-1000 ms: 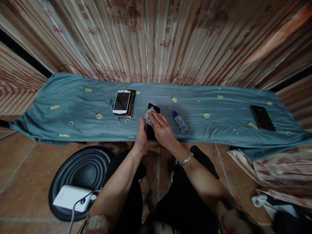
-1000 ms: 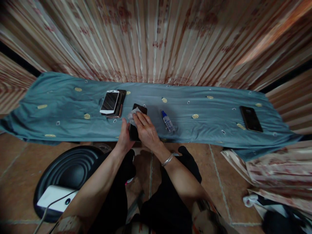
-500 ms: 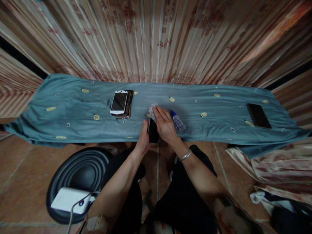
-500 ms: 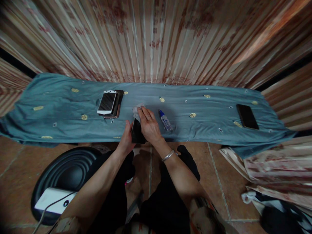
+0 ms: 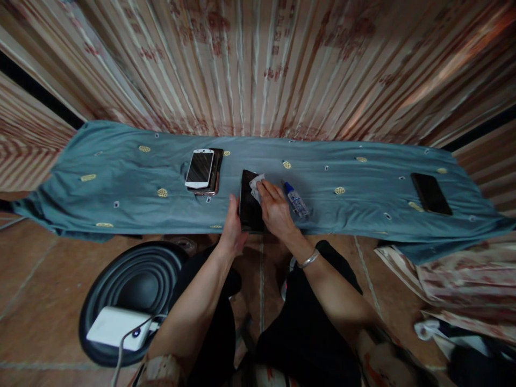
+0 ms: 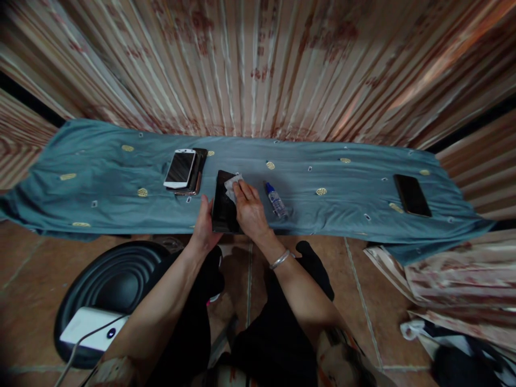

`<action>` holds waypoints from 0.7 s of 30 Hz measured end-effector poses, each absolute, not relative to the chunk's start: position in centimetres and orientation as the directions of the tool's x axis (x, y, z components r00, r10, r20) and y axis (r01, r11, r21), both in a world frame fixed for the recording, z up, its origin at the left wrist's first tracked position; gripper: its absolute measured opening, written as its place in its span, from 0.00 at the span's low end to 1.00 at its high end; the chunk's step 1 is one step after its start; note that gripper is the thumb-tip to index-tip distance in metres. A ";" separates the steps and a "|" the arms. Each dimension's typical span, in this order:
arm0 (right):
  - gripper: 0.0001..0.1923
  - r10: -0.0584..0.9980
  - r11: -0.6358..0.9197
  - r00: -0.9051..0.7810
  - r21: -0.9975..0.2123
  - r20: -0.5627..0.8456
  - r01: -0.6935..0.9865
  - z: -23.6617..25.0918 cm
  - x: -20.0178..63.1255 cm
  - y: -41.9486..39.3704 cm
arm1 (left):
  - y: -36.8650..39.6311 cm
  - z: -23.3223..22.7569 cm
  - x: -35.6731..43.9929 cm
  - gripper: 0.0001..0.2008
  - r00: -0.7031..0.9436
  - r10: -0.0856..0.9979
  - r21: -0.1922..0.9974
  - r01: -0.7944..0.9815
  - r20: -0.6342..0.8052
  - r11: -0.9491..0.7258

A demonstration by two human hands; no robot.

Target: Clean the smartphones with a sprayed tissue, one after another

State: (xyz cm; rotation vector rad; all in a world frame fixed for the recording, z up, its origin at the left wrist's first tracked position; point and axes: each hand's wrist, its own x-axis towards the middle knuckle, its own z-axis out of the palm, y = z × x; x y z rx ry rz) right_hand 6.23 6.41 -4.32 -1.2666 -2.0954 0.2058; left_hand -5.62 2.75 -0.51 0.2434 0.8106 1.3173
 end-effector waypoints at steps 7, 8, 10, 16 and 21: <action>0.27 0.786 0.599 -0.376 -0.454 0.492 0.659 -4.7 5.3 4.4 | 3.3 -0.3 -6.5 0.30 -0.019 0.919 0.595 -0.768 -0.394 0.239; 0.27 0.778 0.610 -0.385 -0.451 0.497 0.651 -4.7 5.2 4.1 | 3.3 -0.3 -6.5 0.30 -0.025 0.919 0.598 -0.766 -0.394 0.235; 0.26 0.760 0.633 -0.401 -0.438 0.512 0.639 -4.6 5.1 3.6 | 3.3 -0.3 -6.6 0.30 -0.036 0.919 0.608 -0.760 -0.392 0.230; 0.26 0.752 0.640 -0.396 -0.440 0.527 0.630 -3.9 5.3 4.0 | 3.0 -0.5 -5.7 0.27 -0.036 0.911 0.630 -0.733 -0.411 0.256; 0.27 0.776 0.608 -0.368 -0.455 0.511 0.650 -3.5 5.9 4.8 | 2.6 -0.7 -4.7 0.26 0.003 0.917 0.624 -0.732 -0.399 0.274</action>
